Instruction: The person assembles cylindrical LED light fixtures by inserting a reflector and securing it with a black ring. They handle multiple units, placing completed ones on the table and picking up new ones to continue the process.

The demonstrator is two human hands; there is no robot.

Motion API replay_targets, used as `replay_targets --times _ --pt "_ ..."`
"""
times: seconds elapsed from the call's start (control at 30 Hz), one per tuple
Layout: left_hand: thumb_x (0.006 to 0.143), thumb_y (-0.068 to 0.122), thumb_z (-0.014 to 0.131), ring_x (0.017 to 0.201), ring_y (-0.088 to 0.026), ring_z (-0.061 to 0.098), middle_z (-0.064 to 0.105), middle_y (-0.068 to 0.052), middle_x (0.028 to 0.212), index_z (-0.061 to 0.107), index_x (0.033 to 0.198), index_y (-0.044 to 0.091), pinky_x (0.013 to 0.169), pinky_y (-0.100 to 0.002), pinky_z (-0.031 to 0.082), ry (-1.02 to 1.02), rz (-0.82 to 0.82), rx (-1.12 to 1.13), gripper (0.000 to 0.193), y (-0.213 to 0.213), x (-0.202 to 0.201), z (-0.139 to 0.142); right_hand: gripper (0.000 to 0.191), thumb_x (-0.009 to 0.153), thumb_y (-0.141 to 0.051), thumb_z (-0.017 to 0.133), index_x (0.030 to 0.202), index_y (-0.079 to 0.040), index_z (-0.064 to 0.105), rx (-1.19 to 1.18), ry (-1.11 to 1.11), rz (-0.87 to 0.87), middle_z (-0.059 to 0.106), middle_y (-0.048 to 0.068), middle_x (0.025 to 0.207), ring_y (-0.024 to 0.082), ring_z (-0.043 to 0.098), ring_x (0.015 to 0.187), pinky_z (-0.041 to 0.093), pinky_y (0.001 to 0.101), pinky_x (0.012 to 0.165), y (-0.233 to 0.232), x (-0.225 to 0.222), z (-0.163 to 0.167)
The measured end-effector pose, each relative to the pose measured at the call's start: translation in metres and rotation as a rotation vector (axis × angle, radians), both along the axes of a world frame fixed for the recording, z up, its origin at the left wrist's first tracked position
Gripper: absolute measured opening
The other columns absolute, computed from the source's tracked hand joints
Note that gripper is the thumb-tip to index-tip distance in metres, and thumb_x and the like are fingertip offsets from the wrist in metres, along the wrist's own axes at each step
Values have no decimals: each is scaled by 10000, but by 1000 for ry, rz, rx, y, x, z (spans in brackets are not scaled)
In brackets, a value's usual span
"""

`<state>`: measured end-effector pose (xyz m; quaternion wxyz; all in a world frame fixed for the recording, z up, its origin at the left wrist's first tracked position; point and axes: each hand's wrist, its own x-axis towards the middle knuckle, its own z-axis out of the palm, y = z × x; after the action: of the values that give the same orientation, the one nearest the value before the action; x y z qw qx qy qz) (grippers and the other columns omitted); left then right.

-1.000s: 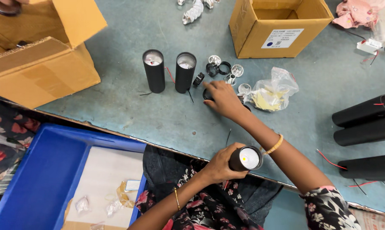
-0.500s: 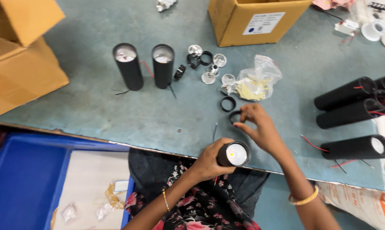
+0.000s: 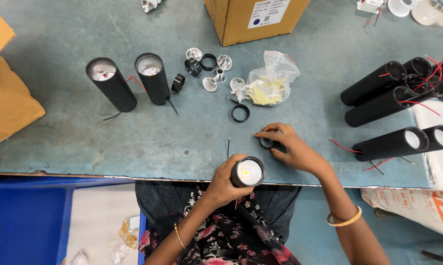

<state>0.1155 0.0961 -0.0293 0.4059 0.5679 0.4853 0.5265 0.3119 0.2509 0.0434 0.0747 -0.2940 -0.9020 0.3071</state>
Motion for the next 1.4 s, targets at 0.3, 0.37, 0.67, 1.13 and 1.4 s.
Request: replay_targets --times 0.3,0.37,0.67,1.13,1.4 --pt "666 158 852 1051 -272 711 697 -108 1101 583 1222 64 924 -370 544 24 6 8 625 1 0 3 501 866 -91 745 1355 -92 636 -448 278 -102 576 67 1340 160 574 1056 532 332 940 -16 15 37" --pt "665 155 852 1048 -278 711 695 -109 1101 583 1219 65 923 -372 545 26 7 13 622 0 0 3 505 856 -69 751 1351 -76 650 -474 320 -92 565 74 1337 154 554 1017 530 333 928 -28 16 54" --pt "660 157 864 1088 -306 689 676 -113 1148 573 1250 73 949 -391 539 51 -5 54 663 -1 0 2 619 752 -211 855 1328 -112 653 -156 47 1 691 25 1155 159 655 910 569 306 800 -71 -19 136" --pt "687 188 852 1140 -328 674 655 -120 1206 556 1298 79 983 -408 537 16 -46 44 687 -2 -2 1 648 783 -275 802 1395 -187 609 61 -252 182 620 67 1238 298 639 1013 539 389 776 -80 -51 147" --pt "678 218 849 1120 -349 660 646 -124 1194 529 1299 91 959 -426 529 63 -35 39 710 -1 -1 -1 655 777 -222 779 1392 -108 586 93 -180 277 631 57 1265 304 628 1116 528 399 863 -75 -46 144"
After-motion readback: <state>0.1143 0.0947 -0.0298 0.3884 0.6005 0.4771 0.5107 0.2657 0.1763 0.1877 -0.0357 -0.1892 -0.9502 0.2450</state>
